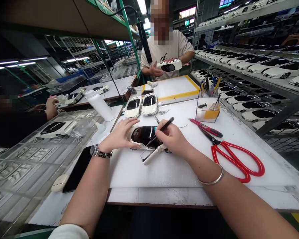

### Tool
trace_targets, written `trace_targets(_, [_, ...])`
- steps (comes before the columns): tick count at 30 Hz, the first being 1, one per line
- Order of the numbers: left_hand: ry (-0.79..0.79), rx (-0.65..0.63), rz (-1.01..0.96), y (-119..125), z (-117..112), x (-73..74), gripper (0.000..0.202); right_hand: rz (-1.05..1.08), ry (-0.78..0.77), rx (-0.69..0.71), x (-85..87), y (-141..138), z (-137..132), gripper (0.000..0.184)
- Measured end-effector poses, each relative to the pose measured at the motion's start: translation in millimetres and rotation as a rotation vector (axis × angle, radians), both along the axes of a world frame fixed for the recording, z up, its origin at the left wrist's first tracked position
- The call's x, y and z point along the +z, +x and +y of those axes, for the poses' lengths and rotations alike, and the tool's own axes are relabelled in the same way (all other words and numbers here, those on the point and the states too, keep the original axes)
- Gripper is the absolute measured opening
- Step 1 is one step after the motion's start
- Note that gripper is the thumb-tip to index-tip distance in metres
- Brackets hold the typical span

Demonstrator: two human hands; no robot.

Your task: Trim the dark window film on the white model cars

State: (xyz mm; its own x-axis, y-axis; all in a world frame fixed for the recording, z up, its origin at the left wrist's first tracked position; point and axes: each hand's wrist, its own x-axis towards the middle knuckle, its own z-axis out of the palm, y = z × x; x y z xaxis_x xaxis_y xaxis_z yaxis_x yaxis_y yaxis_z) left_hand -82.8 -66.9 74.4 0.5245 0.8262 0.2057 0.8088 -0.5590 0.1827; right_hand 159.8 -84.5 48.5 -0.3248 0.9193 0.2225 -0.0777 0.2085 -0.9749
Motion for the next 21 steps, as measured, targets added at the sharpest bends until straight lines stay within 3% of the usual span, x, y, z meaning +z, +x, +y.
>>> trace_targets(3, [0.123,-0.001,-0.098,0,-14,4.3,0.072,0.069,-0.049,-0.011,3.9,-2,0,0.016])
trace_targets(6, [0.211,-0.057,-0.156,7,-27,-4.0,0.03,0.144,-0.116,-0.021,6.0,-3,0,0.019])
trace_targets(8, [0.267,-0.09,-0.17,14,-31,-11.6,0.014,0.18,-0.146,-0.028,5.9,-3,0,0.021])
trace_targets(11, [0.34,-0.135,-0.175,21,-33,-18.1,0.008,0.212,-0.157,-0.047,4.4,-3,0,0.023])
trace_targets(19, [0.389,-0.166,-0.174,28,-35,-17.8,0.008,0.272,-0.188,-0.036,8.9,3,3,0.023])
trace_targets(21, [0.391,-0.162,-0.208,29,-35,-18.9,0.009,0.396,-0.14,-0.127,14.2,14,10,0.025])
